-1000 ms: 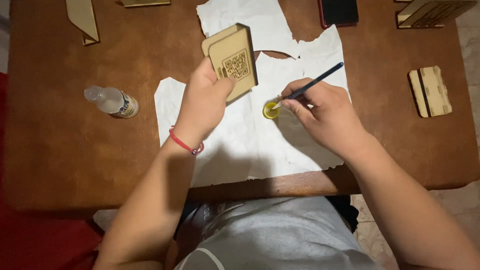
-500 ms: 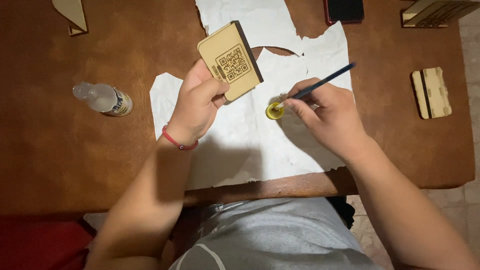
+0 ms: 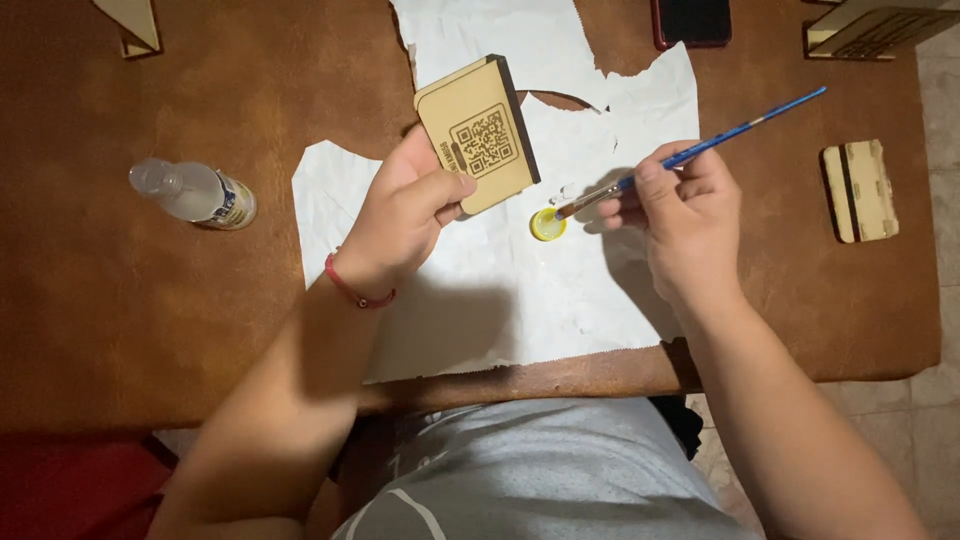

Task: Applying glue to the edges of laser-cut wooden pieces using a paintbrush for assembly.

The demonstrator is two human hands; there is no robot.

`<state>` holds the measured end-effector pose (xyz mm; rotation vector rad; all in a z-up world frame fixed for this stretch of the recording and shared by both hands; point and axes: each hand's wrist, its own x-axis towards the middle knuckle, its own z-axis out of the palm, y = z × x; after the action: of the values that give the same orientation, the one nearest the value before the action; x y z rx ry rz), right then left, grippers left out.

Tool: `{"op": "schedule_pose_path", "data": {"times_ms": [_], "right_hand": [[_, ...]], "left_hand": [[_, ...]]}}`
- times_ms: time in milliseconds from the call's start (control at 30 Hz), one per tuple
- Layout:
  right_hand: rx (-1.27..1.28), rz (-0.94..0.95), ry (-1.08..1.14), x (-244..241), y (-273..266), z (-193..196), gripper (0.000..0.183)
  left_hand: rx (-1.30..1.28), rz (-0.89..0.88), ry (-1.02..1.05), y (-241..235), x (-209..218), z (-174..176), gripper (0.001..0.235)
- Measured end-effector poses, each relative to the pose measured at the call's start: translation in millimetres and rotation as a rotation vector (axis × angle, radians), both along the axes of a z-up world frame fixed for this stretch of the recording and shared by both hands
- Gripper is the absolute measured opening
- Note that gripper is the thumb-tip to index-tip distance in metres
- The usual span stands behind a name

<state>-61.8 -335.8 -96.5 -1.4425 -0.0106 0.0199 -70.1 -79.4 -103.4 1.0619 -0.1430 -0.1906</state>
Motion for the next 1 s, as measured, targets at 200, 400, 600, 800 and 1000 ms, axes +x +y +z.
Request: {"op": "schedule_pose_path", "data": {"times_ms": [200, 400, 600, 800, 1000], "right_hand": [[0.249, -0.059, 0.146, 0, -2, -7, 0.017], [0.371, -0.066, 0.199, 5, -21, -19, 0.015], [0.396, -0.047, 0.162, -5, -16, 6, 0.015], [0.114, 0.019, -0.097, -21, 19, 58, 0.026], [-0.368, 0.178, -0.549, -26, 39, 66, 0.009]], "left_hand": [[-0.013, -0.027, 0.013, -1, -1, 2, 0.046], [-0.013, -0.048, 0.06, -4, -5, 6, 0.049], [-0.061, -0.077, 0.121, -5, -14, 28, 0.052], [-0.213, -0.102, 0.214, -7, -13, 22, 0.047], [-0.297, -0.16, 0.154, -4, -19, 22, 0.044]]}}
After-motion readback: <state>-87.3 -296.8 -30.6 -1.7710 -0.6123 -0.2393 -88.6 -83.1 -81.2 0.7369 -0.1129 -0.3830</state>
